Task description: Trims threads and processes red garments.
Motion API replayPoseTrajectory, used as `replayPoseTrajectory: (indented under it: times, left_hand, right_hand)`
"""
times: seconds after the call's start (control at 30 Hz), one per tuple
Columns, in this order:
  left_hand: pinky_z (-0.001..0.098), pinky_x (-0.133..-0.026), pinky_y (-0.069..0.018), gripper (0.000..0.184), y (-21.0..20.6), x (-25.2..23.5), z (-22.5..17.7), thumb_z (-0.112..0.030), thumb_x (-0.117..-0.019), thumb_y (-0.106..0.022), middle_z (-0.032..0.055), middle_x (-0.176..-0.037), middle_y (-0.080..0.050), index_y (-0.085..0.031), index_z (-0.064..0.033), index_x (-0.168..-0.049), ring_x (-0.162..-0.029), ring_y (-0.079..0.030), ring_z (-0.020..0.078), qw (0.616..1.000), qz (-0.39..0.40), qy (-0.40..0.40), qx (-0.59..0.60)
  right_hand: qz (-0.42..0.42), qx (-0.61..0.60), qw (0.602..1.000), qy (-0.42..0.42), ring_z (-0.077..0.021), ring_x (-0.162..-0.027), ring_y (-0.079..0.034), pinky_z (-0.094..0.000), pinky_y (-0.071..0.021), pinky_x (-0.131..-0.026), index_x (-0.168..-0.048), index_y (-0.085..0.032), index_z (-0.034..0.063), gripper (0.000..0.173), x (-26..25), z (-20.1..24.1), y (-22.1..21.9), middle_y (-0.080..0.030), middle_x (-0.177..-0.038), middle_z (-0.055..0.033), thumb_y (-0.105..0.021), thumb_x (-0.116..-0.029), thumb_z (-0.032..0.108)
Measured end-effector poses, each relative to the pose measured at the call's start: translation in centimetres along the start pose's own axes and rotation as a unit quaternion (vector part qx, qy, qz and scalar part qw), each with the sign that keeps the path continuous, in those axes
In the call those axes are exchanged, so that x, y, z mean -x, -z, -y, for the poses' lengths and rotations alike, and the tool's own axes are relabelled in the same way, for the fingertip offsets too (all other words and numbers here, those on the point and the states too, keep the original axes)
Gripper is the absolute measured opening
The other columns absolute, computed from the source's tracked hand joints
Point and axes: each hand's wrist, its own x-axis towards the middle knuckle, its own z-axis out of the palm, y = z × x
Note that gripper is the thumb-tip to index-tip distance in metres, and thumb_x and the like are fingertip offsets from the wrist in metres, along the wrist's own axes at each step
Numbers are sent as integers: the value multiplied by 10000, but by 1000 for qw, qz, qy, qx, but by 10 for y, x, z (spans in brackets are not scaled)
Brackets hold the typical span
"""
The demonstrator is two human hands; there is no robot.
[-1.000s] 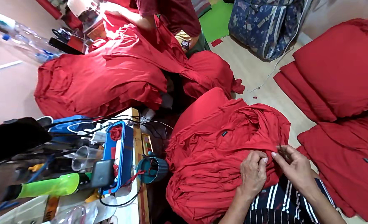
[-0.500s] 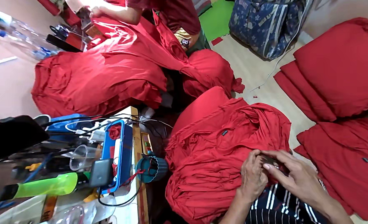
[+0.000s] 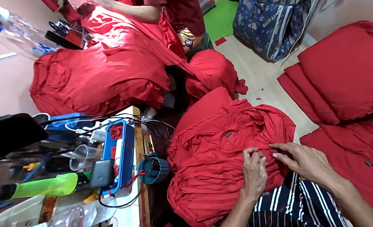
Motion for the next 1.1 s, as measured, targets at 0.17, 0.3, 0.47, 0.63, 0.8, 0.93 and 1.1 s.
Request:
replayPoseTrajectory:
  times: [0.17,0.3,0.47,0.63,0.8,0.93,1.1]
  left_hand:
    - [273,-705,-555,117,-2,-3,3,18,-901,-584,206,-1023,-619,-690,64,-881,-842,-649,202,999,-17,30,4]
    - [287,-708,-555,120,-1,-4,0,9,-912,-584,190,-999,-626,-691,62,-895,-830,-648,198,999,-10,44,10]
    - [336,-648,-549,155,-2,-1,-5,-14,-945,-550,153,-887,-675,-686,59,-927,-721,-656,198,999,12,39,-12]
    - [318,-621,-555,164,-3,0,-6,-13,-965,-527,147,-833,-678,-666,74,-966,-659,-654,179,999,-6,52,-1]
    - [386,-641,-575,149,-7,6,-4,-10,-914,-560,157,-823,-702,-689,66,-915,-730,-709,244,998,-5,-2,-59]
    - [364,-614,-571,128,-16,15,6,-24,-859,-583,121,-725,-667,-670,27,-781,-676,-692,242,985,-37,-95,-137]
    - [365,-615,-574,106,-17,17,7,-13,-852,-606,118,-721,-665,-662,17,-767,-674,-692,248,983,-38,-106,-147]
  right_hand:
    - [11,9,1000,28,-454,-927,-684,-695,-465,-759,-1343,-698,165,378,2,-6,1,-716,-1058,-211,-626,-1001,310]
    - [23,35,999,22,-452,-959,-690,-685,-474,-794,-1343,-700,165,368,2,0,2,-726,-1087,-206,-660,-996,282]
    - [7,48,999,25,-465,-950,-696,-689,-481,-760,-1296,-718,120,335,1,5,0,-726,-1091,-216,-651,-997,258]
    - [-11,8,999,48,-461,-947,-703,-701,-481,-756,-1291,-706,99,362,7,3,-4,-730,-1109,-208,-644,-989,288]
    - [-51,-61,994,70,-360,-813,-692,-619,-492,-692,-1161,-746,73,405,-2,12,-11,-735,-967,-153,-590,-975,397]
    - [-48,-21,998,38,-418,-867,-687,-650,-474,-703,-1137,-726,38,355,-26,27,-8,-716,-978,-198,-687,-951,337]
    - [136,101,983,-68,-451,-1088,-638,-633,-455,-889,-1195,-657,0,334,-49,58,6,-675,-1132,-252,-701,-970,242]
